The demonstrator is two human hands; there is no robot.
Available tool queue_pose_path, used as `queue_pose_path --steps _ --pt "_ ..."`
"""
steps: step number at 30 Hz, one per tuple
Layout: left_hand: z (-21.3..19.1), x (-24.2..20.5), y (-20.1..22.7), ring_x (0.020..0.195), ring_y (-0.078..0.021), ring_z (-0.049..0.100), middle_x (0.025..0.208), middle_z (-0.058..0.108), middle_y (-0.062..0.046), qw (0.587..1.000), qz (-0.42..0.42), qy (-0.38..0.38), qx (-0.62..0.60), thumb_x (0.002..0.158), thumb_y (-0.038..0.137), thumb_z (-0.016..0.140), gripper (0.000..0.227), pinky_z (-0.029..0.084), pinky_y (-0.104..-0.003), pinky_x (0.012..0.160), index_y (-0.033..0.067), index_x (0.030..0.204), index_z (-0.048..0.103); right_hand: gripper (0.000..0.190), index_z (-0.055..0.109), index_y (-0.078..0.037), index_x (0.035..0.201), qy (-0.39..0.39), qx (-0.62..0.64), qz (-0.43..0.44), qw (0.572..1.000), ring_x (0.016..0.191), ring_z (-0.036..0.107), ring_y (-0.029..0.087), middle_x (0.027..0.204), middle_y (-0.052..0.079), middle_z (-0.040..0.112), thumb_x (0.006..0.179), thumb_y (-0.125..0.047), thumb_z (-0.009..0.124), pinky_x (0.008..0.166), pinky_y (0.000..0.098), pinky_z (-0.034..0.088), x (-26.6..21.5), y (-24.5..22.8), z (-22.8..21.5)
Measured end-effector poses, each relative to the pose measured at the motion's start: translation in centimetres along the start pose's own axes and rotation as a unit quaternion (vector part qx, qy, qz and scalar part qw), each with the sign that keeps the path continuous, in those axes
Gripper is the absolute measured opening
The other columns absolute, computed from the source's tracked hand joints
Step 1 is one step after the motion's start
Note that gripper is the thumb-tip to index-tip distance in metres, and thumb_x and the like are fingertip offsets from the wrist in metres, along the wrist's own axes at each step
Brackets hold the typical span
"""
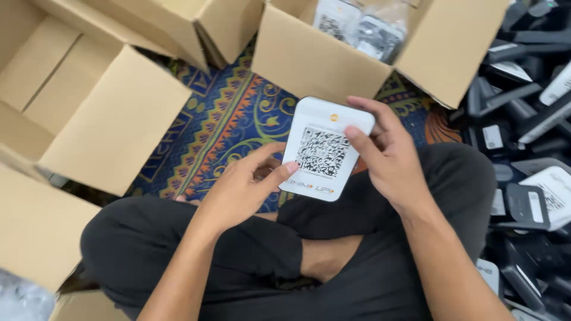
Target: The person picks up electronic stand devices one by one, places them into individual plastic bags, and then puts the bagged items into a cardboard box.
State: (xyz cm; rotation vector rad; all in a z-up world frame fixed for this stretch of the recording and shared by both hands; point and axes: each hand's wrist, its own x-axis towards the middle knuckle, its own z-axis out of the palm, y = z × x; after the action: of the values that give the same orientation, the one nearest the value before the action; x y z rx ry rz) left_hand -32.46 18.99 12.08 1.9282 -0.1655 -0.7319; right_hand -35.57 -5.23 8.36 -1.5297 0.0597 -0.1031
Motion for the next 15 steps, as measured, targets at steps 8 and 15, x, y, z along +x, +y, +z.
queue_pose_path --steps 8,15 --pt "-3.8 0.0 -7.2 0.090 -0.0240 0.073 0.109 0.069 -0.013 0.982 0.133 0.123 0.045 0.093 0.046 0.071 0.055 0.061 -0.038 0.070 0.0030 0.128 0.067 0.042 0.051 -0.003 0.142 -0.150 -0.030 0.047 0.987 0.098 0.064 0.012 0.116 0.010 0.073 0.103 -0.015 0.063 0.078 0.0273 0.051 3.4 4.3 6.9" --pt "-4.2 0.5 -8.1 0.097 -0.0292 0.077 0.103 0.078 -0.016 0.985 0.023 0.149 0.089 0.085 0.049 0.073 0.058 0.057 -0.042 0.083 0.0055 0.124 0.065 0.045 0.048 -0.001 0.142 -0.199 -0.032 0.030 0.979 0.116 0.063 0.014 0.126 0.011 0.068 0.102 -0.013 0.063 0.096 0.0296 0.053 3.6 8.0 7.4"
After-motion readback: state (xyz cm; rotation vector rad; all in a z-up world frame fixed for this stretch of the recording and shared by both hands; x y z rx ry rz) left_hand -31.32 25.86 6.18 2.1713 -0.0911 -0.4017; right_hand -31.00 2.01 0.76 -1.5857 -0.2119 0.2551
